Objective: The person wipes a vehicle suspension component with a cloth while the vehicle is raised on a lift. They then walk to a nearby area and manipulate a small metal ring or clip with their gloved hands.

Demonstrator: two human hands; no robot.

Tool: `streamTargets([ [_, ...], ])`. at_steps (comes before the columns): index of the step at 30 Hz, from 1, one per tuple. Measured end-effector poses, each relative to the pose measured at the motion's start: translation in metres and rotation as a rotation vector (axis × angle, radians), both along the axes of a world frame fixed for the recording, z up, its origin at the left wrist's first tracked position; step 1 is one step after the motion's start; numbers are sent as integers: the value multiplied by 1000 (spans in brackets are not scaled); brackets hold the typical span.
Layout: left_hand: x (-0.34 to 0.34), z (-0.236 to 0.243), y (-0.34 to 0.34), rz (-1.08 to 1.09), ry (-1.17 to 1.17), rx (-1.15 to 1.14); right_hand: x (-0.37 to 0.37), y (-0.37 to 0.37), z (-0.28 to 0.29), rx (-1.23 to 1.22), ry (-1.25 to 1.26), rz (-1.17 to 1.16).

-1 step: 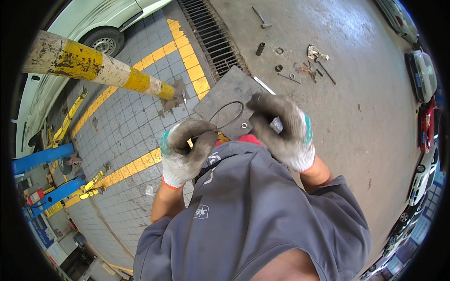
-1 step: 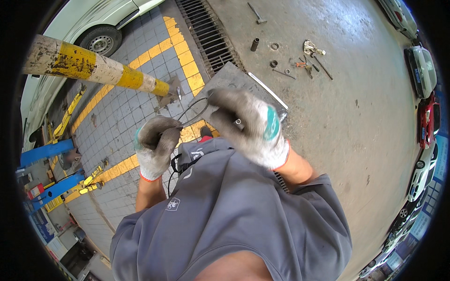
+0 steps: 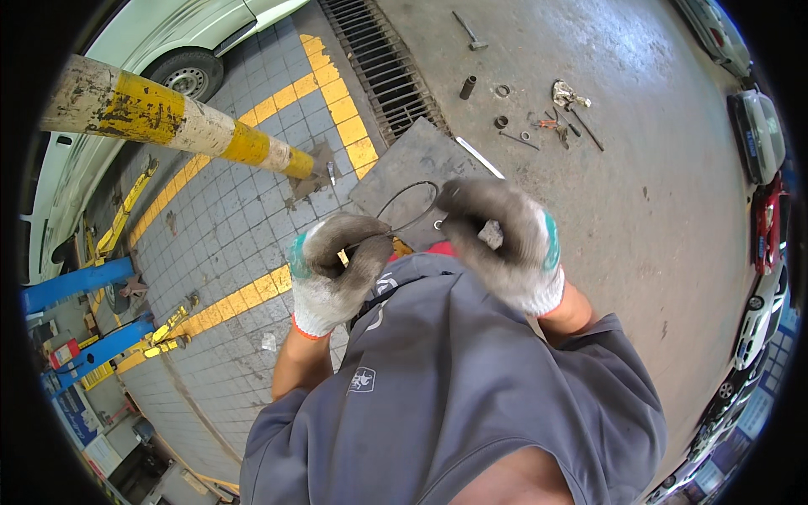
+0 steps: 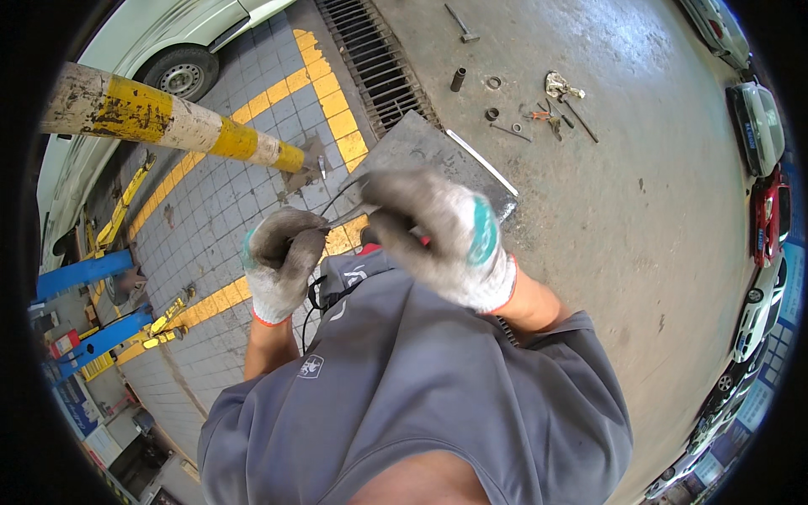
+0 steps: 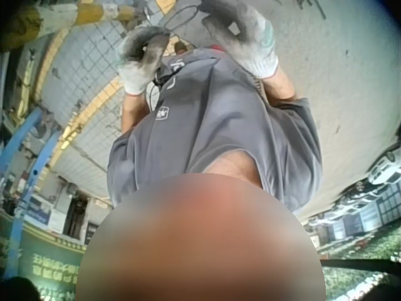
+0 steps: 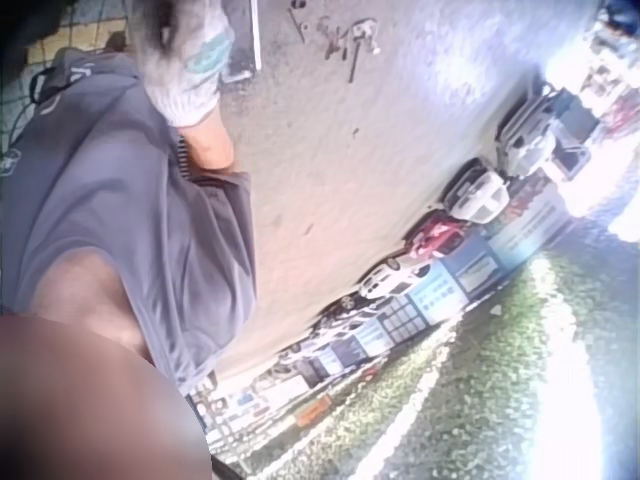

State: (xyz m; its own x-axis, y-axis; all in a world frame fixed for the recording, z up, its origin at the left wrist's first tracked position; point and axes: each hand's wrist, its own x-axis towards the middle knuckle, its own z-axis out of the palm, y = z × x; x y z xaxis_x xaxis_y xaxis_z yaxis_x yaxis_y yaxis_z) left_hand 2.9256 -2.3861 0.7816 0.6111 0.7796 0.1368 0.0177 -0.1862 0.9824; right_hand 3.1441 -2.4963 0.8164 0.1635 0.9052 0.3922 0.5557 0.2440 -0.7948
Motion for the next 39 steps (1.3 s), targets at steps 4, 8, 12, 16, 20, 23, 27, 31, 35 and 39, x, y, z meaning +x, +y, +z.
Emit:
streamTargets([
  [4,2,9,0,-58,39,14,-14,8,1,11,-47,80],
  [8,2,10,-3,-73,20,-17,-18,11,-3,-50,8,79],
  [12,4,8,-4,-74,-6,54,-23,10,3,-170,140,42],
  [16,1,8,1,-138,32,166,-26,11,3,-297,309,30],
  [20,1,9,3,-154,75,194,-29,13,-5,-167,214,10],
  [23,2,5,0,-134,55,172,-26,13,-4,-156,178,49],
  [27,4,0,-2,-125,29,152,-23,12,-2,-194,210,81],
  [31,4,-5,-3,-124,-7,153,-19,10,-1,-403,536,108],
  [35,0,2,-5,-166,-28,-155,-13,10,-4,-447,740,168],
  [39,-5,0,-8,-153,-77,-387,-8,9,-8,-418,589,181],
])
